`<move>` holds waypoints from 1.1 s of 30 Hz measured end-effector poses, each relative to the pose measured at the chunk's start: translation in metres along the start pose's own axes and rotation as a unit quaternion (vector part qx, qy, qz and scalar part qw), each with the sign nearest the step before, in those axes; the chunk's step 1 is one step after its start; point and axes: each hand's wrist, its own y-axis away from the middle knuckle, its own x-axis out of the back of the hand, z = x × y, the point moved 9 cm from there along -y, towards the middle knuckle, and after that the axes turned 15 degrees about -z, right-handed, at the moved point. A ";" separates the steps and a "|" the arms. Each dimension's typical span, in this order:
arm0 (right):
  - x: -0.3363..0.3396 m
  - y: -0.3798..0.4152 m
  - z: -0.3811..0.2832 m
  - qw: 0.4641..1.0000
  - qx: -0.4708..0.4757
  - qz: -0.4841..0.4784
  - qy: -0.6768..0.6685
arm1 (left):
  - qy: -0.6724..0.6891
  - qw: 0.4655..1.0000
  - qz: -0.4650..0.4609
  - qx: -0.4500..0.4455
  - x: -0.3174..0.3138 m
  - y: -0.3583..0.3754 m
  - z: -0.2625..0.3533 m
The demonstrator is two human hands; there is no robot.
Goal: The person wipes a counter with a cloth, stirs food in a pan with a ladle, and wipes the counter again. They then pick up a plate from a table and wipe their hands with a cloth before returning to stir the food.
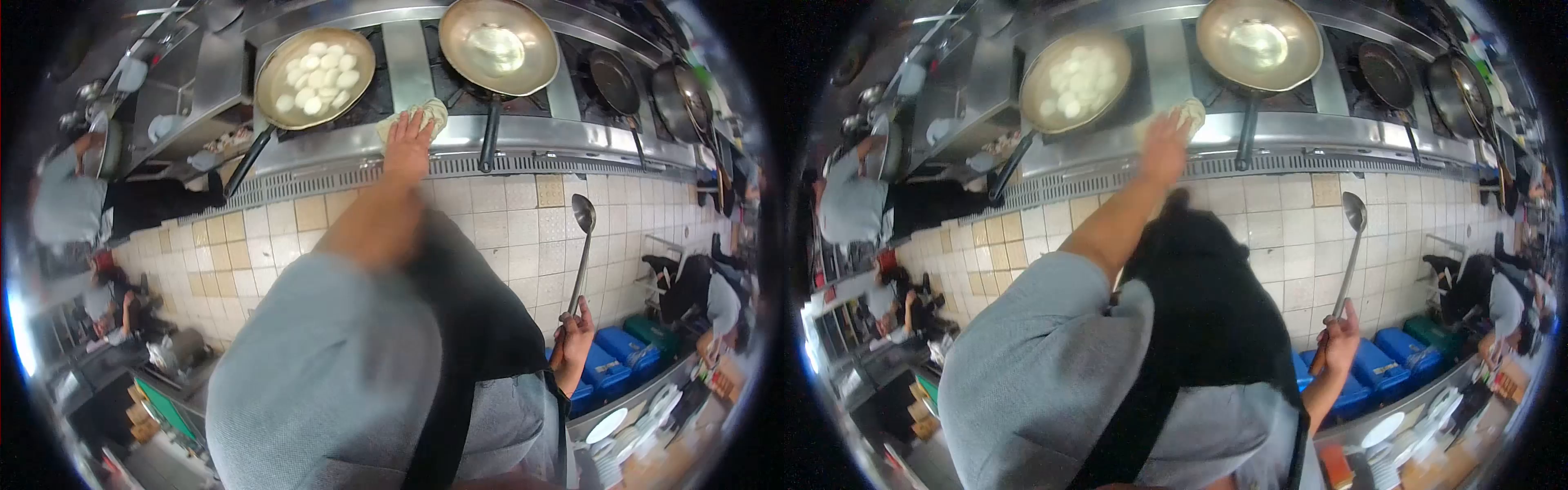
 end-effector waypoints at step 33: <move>-0.170 0.015 -0.098 0.980 0.163 0.102 -0.050 | 0.127 0.922 0.361 0.061 0.304 0.121 -0.393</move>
